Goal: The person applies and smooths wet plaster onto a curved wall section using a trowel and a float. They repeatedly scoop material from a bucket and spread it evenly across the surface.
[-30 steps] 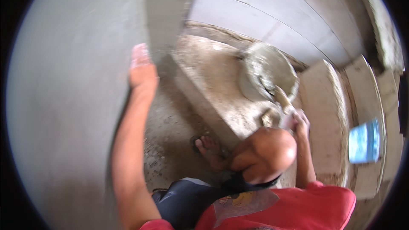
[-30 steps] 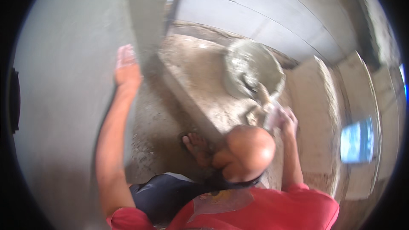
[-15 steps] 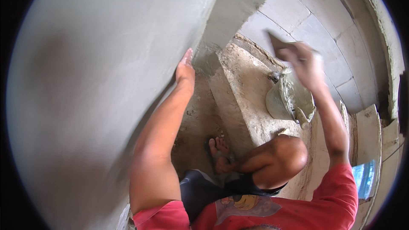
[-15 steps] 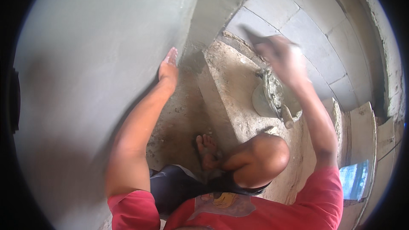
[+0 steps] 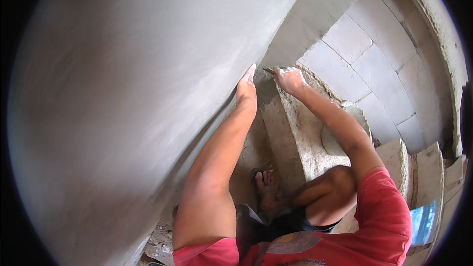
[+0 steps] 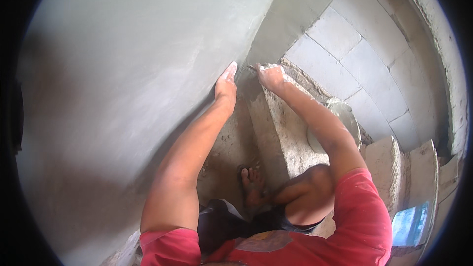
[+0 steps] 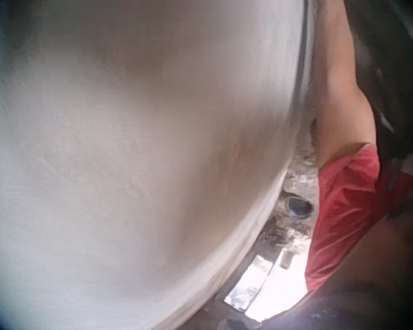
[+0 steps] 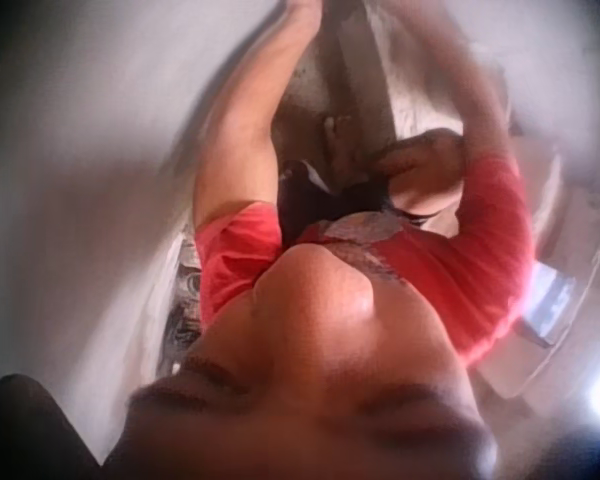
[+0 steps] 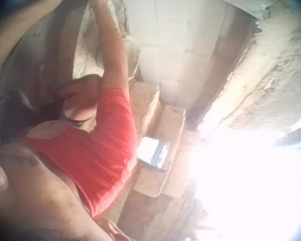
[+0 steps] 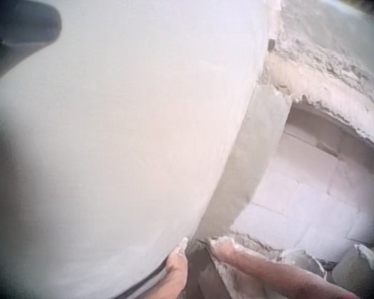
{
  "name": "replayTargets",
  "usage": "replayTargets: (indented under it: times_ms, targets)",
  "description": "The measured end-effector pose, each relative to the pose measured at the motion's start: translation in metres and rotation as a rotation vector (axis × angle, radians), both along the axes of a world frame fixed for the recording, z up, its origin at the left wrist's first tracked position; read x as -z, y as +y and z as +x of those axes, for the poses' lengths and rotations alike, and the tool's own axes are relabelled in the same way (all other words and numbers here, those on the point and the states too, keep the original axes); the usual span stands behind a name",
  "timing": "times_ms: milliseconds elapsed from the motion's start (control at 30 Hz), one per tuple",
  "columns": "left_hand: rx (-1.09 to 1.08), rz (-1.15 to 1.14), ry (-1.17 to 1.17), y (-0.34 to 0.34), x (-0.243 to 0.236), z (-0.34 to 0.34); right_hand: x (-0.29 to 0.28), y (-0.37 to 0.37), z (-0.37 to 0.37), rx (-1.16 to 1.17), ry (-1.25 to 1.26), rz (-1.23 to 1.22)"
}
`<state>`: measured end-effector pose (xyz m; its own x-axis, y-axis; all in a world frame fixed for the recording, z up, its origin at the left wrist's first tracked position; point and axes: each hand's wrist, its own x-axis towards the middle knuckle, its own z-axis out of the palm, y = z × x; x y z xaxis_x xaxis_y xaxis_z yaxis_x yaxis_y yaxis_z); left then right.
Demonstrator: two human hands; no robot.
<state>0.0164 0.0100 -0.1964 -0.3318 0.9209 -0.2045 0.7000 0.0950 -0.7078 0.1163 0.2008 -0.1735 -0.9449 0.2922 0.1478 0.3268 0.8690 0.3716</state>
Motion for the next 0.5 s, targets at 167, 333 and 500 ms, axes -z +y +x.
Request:
replayTargets:
  times_ms: [167,333,500]
  targets:
    - [-0.029,0.071,-0.009,0.008,0.013,-0.004,0.015,0.012,-0.010,-0.050,0.042,0.019]
    - [0.001,0.049,0.042,0.008,0.013,-0.002,0.004,0.019,-0.018,-0.060,0.133,0.020]
    - [-0.027,0.017,-0.004,0.006,0.005,0.000,-0.028,0.018,-0.019,-0.083,0.234,0.087]
